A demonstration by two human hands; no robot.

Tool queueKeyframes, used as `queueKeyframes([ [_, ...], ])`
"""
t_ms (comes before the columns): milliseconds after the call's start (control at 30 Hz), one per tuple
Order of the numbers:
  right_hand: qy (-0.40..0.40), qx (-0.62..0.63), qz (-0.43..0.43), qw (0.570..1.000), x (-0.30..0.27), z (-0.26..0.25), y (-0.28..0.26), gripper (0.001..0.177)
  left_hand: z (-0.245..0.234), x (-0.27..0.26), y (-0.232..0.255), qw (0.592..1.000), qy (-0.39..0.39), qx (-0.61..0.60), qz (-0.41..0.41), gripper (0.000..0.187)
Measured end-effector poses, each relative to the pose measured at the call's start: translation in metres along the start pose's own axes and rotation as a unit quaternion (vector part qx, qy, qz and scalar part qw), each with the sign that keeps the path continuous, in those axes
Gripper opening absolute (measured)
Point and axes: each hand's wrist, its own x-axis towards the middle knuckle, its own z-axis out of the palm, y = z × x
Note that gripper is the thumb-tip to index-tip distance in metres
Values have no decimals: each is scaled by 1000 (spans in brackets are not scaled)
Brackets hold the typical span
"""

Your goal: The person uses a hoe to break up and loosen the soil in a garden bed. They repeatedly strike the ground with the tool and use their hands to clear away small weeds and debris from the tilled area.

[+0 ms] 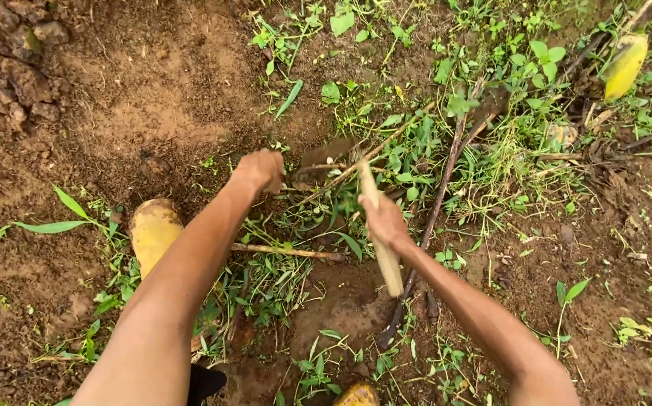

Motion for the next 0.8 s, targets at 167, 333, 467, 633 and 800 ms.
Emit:
queueKeyframes([
  [167, 112, 25, -101, 988, 19, -31, -73, 40, 20, 17, 12, 989, 67, 121, 57, 19],
  [333, 180, 174, -157, 955, 76, -33, -66, 31, 36, 25, 13, 969, 115, 200, 91, 27],
  [467, 109, 79, -25, 991, 38, -23, -57, 34, 29, 29, 16, 981, 145, 97, 86, 18],
  [633, 47, 47, 23, 997, 93, -34, 41, 43, 17, 44, 36, 980, 155, 85, 95, 21],
  [800, 148, 132, -97, 975, 91, -70, -12, 40, 16, 46, 67, 979, 159, 78, 102, 18],
])
